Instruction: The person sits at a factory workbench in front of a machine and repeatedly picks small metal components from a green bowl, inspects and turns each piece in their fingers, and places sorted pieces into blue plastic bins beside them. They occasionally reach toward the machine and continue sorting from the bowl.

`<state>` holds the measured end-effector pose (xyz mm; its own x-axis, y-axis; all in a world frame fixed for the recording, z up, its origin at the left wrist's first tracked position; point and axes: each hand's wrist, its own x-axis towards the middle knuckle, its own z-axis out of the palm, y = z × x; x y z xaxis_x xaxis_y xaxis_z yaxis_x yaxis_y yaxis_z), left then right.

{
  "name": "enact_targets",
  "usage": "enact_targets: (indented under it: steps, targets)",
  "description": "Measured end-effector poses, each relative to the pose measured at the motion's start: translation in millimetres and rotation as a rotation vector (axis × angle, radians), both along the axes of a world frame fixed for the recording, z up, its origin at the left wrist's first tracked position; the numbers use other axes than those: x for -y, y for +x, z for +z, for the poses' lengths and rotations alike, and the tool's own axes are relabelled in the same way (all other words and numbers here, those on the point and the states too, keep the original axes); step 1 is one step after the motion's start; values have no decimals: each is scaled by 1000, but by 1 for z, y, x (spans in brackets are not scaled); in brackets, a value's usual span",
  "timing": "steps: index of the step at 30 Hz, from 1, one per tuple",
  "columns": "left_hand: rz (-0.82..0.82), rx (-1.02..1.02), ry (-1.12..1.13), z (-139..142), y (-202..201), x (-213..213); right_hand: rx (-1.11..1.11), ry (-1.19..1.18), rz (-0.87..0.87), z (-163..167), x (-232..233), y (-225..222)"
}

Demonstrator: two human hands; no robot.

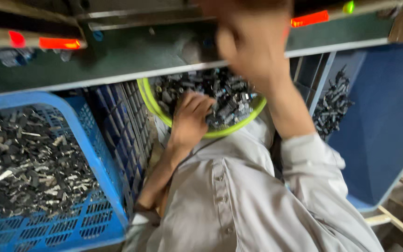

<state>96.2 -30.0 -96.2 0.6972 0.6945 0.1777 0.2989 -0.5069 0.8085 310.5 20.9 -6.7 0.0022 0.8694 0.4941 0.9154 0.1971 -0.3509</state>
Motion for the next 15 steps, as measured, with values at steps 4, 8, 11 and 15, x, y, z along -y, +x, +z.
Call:
enact_targets:
  steps: [4, 8, 11, 15]
  targets:
    - [185, 222, -572, 5, -20, 4, -428, 79, 371, -18, 49, -23]
    - [272, 363, -310, 1, -19, -1, -663, -171, 217, -57, 86, -51]
    - [273, 608, -585, -3, -11, -1, -821, -108, 117, -75, 101, -61]
    - [235, 523, -762, 5, -12, -3, -993, -111, 33, -85, 111, -67]
